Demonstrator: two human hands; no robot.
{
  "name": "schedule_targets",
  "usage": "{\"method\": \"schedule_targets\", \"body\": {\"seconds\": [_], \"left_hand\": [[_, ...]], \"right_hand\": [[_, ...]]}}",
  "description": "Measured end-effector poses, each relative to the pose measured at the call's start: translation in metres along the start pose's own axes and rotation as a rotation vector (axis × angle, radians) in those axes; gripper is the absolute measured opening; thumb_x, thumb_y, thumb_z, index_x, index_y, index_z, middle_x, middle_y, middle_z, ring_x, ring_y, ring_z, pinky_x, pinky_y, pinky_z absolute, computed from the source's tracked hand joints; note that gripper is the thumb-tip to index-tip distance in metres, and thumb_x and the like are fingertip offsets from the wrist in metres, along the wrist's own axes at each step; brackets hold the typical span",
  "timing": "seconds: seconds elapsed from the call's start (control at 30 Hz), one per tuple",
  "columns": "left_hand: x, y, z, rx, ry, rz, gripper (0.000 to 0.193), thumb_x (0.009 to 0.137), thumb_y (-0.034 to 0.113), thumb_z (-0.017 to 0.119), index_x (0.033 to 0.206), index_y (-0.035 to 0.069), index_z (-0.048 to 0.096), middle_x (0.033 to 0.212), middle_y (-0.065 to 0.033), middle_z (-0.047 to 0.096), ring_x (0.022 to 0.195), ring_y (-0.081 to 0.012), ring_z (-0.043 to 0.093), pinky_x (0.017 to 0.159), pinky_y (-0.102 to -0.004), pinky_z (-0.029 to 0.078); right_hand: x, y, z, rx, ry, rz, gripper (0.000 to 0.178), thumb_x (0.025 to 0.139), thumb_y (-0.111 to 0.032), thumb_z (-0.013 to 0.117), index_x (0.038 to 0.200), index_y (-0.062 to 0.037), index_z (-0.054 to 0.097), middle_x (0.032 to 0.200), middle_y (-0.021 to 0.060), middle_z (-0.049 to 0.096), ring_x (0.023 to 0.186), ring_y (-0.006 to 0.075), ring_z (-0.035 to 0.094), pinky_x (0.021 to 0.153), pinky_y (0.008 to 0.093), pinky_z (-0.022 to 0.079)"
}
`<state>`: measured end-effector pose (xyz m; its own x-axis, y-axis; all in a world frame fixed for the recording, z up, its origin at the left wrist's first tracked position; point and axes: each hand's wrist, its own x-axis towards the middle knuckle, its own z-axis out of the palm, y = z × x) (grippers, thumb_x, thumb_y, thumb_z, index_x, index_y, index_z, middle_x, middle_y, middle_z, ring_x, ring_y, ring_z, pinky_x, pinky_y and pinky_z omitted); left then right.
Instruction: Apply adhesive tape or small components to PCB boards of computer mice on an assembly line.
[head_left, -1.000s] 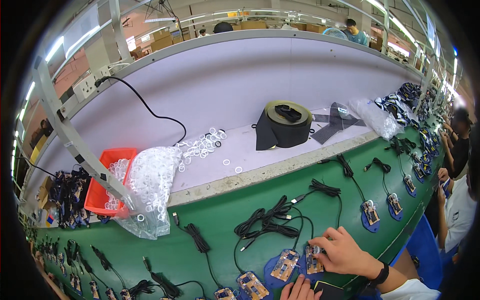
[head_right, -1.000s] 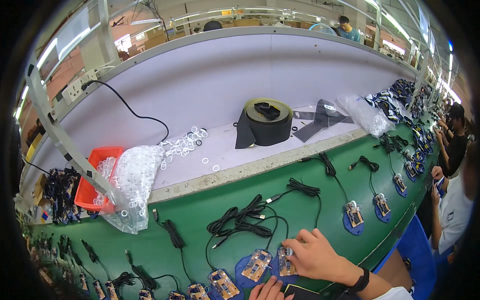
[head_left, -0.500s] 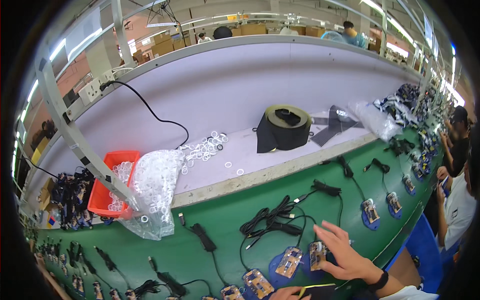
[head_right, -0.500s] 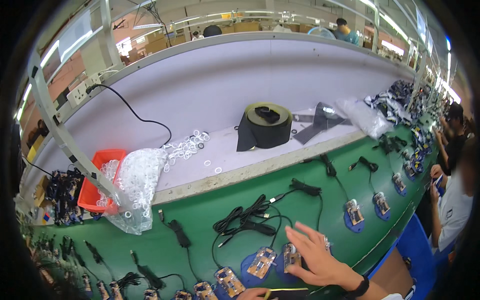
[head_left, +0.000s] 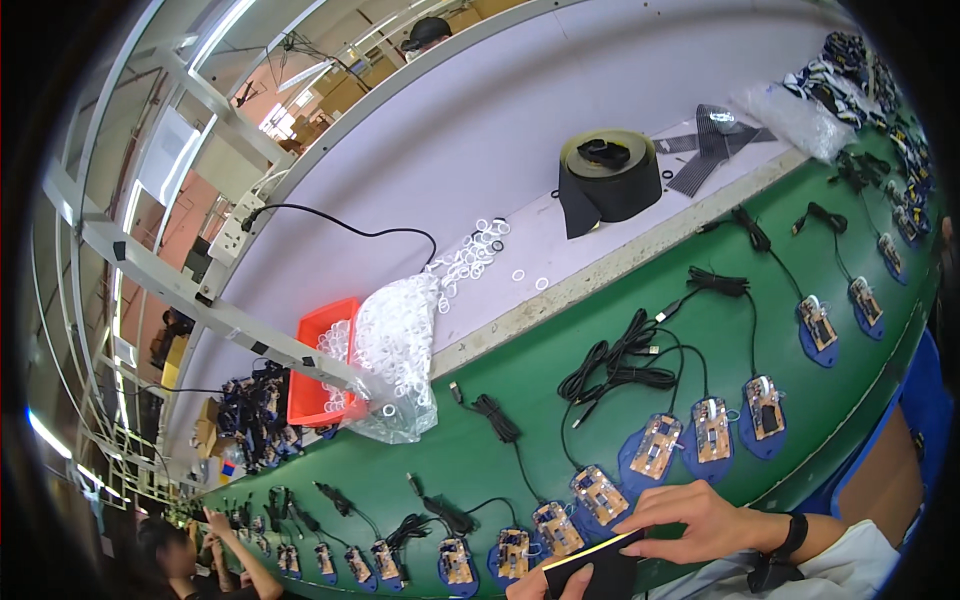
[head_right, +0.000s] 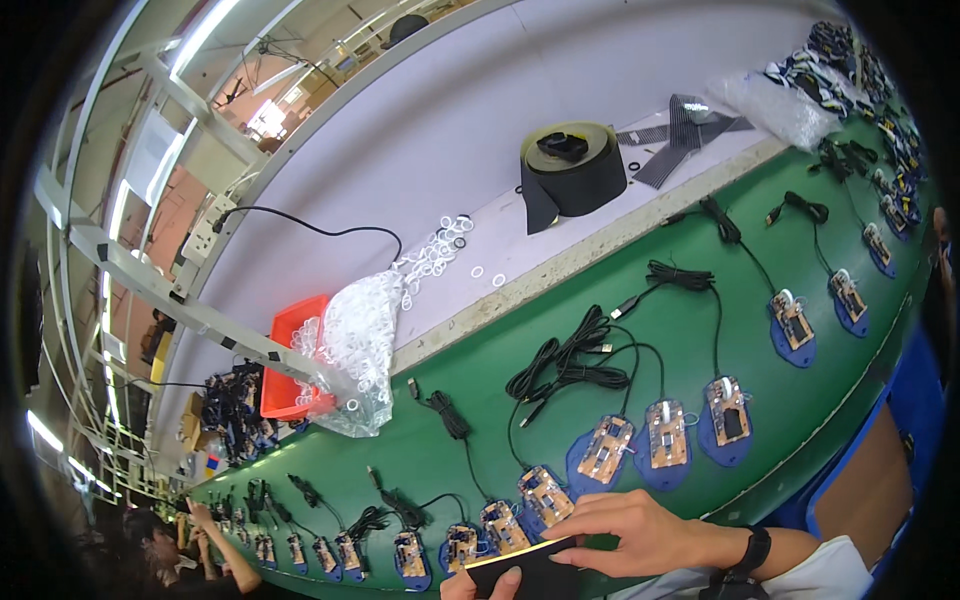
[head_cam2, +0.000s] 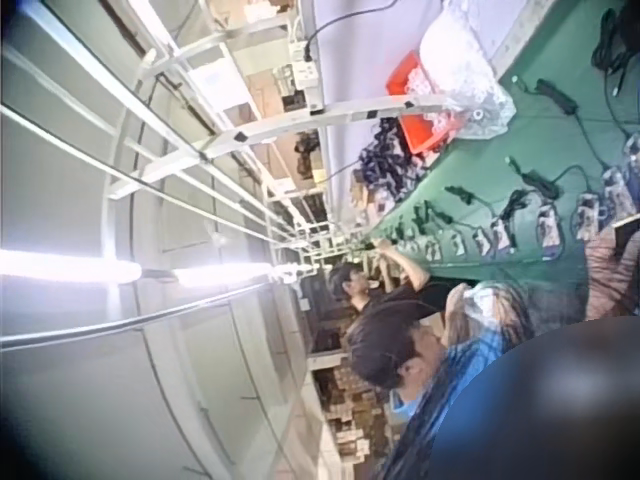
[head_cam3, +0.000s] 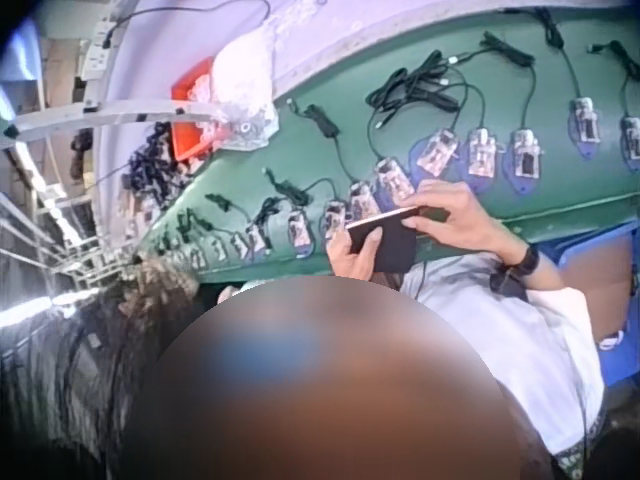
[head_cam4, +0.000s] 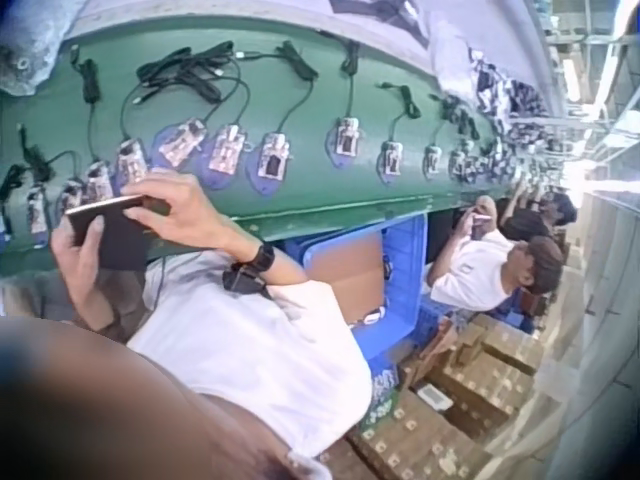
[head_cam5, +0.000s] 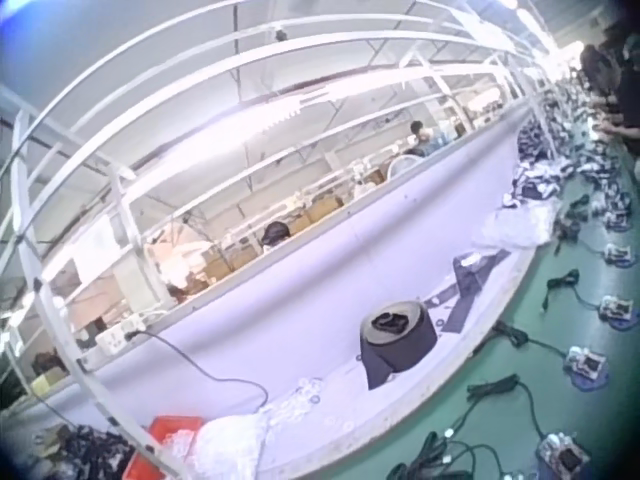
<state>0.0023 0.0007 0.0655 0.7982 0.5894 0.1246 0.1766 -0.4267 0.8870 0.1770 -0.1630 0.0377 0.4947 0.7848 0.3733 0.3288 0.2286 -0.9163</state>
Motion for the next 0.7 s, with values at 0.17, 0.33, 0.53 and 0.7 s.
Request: {"method": "schedule_targets", "body": {"seconds": [0.17, 0.33, 0.53, 0.7], "left_hand": [[-0.007, -0.032, -0.01, -0.048, 0.042, -0.113, 0.011, 0.093, 0.005, 0.081, 0.099, -0.003, 0.077, 0.082, -0.0086, 0.074, 0.072, -0.0146, 0.068, 0.068, -0.0308, 0.055], [-0.008, -0.035, -0.01, 0.094, 0.027, -0.085, 0.011, 0.095, 0.007, 0.079, 0.099, -0.003, 0.076, 0.081, -0.0093, 0.074, 0.072, -0.015, 0.069, 0.068, -0.0318, 0.055], [-0.007, -0.046, -0.006, 0.051, 0.037, -0.086, 0.013, 0.096, 0.01, 0.078, 0.102, -0.002, 0.077, 0.082, -0.0111, 0.074, 0.074, -0.017, 0.07, 0.071, -0.0338, 0.056], [-0.001, -0.041, -0.001, 0.092, 0.021, -0.086, 0.015, 0.098, 0.012, 0.077, 0.105, -0.001, 0.078, 0.085, -0.0107, 0.075, 0.077, -0.018, 0.07, 0.074, -0.0347, 0.056]], "right_hand": [[0.0, 0.003, 0.015, -0.095, 0.083, -0.164, 0.031, 0.085, -0.009, 0.088, 0.114, -0.0011, 0.078, 0.102, 0.0092, 0.075, 0.086, 0.0244, 0.071, 0.073, 0.0342, 0.058], [-0.002, 0.005, 0.017, -0.285, 0.148, -0.295, 0.028, 0.083, -0.011, 0.089, 0.108, -0.0047, 0.078, 0.104, 0.0047, 0.072, 0.089, 0.0238, 0.069, 0.074, 0.0347, 0.056], [-0.005, 0.003, 0.012, -0.385, 0.176, -0.358, 0.025, 0.082, -0.009, 0.088, 0.104, -0.0053, 0.079, 0.106, 0.0041, 0.072, 0.093, 0.0237, 0.069, 0.076, 0.035, 0.056], [-0.008, -0.003, 0.004, -0.32, 0.136, -0.403, 0.024, 0.081, -0.004, 0.086, 0.104, -0.0047, 0.08, 0.108, 0.0049, 0.072, 0.096, 0.0264, 0.07, 0.08, 0.0358, 0.057]]}}
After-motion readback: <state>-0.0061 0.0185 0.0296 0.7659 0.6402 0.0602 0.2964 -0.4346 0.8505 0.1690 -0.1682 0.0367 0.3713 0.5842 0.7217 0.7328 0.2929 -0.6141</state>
